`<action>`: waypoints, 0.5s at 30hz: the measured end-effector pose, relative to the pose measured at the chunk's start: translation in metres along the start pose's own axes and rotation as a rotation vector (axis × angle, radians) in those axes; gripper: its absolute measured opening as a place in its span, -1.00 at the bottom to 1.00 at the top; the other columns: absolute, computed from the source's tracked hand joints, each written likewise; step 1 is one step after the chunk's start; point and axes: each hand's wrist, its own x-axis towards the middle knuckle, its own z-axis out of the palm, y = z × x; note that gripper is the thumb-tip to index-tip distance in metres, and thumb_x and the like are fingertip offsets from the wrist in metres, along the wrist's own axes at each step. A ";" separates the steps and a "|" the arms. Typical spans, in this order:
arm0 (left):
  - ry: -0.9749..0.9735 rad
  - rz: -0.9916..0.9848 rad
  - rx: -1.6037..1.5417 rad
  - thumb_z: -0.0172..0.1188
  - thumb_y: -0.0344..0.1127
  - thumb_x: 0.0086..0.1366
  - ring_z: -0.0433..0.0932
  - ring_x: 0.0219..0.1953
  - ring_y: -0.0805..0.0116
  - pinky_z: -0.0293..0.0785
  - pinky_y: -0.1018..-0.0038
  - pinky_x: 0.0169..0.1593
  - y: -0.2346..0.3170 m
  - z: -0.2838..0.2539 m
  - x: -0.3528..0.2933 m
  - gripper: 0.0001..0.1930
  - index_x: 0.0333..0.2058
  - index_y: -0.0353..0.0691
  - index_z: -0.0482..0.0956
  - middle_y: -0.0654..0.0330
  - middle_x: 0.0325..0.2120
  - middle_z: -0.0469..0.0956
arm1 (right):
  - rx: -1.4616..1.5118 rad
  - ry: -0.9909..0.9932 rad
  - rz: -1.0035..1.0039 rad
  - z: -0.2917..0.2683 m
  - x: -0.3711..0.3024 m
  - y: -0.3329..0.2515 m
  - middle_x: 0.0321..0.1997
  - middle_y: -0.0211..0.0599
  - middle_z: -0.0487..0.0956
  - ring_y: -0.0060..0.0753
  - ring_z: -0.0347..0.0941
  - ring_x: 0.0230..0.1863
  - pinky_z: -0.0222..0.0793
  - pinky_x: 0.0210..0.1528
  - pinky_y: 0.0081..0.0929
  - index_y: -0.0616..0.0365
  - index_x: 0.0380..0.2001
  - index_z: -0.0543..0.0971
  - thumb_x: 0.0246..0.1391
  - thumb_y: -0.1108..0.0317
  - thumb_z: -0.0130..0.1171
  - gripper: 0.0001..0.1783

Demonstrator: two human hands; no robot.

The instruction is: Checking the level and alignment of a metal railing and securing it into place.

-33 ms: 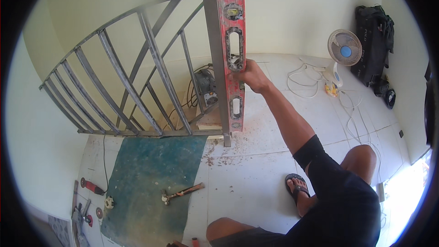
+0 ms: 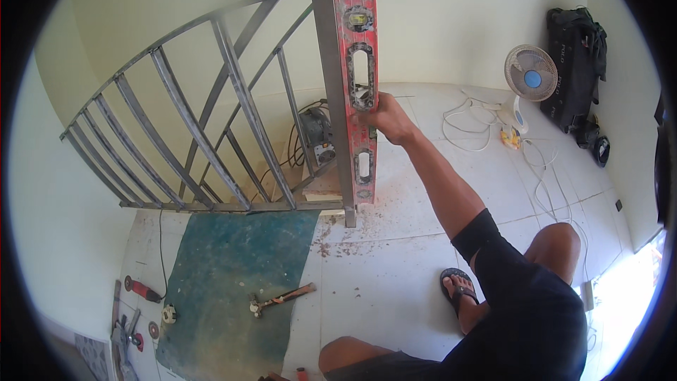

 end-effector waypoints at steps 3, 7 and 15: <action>-0.026 0.036 -0.043 0.22 -0.18 0.17 0.42 -0.49 -0.01 0.38 0.18 -0.41 0.002 0.000 -0.003 -0.60 -0.23 -0.44 0.38 -0.06 -0.48 0.44 | 0.002 0.010 0.019 -0.002 0.000 0.004 -0.31 -0.25 0.57 -0.45 0.46 -0.31 0.40 -0.16 -0.45 0.36 -0.21 0.49 -0.26 0.57 0.26 -0.59; -0.052 0.071 0.059 0.19 -0.12 0.19 0.43 -0.35 -0.06 0.39 0.13 -0.27 -0.008 0.004 0.003 -0.55 -0.20 -0.46 0.37 -0.13 -0.36 0.43 | -0.014 0.025 0.026 0.002 0.000 0.003 -0.27 -0.21 0.55 -0.43 0.45 -0.26 0.39 -0.14 -0.46 0.37 -0.12 0.42 -0.26 0.52 0.30 -0.47; -0.153 0.121 0.202 0.18 -0.18 0.17 0.41 -0.22 -0.13 0.36 0.08 -0.11 0.016 -0.013 0.002 -0.56 -0.17 -0.51 0.39 -0.21 -0.24 0.40 | 0.006 0.400 -0.010 -0.008 -0.061 0.050 -0.23 -0.15 0.48 -0.38 0.42 -0.21 0.40 -0.14 -0.45 0.37 0.01 0.29 -0.21 0.39 0.37 -0.30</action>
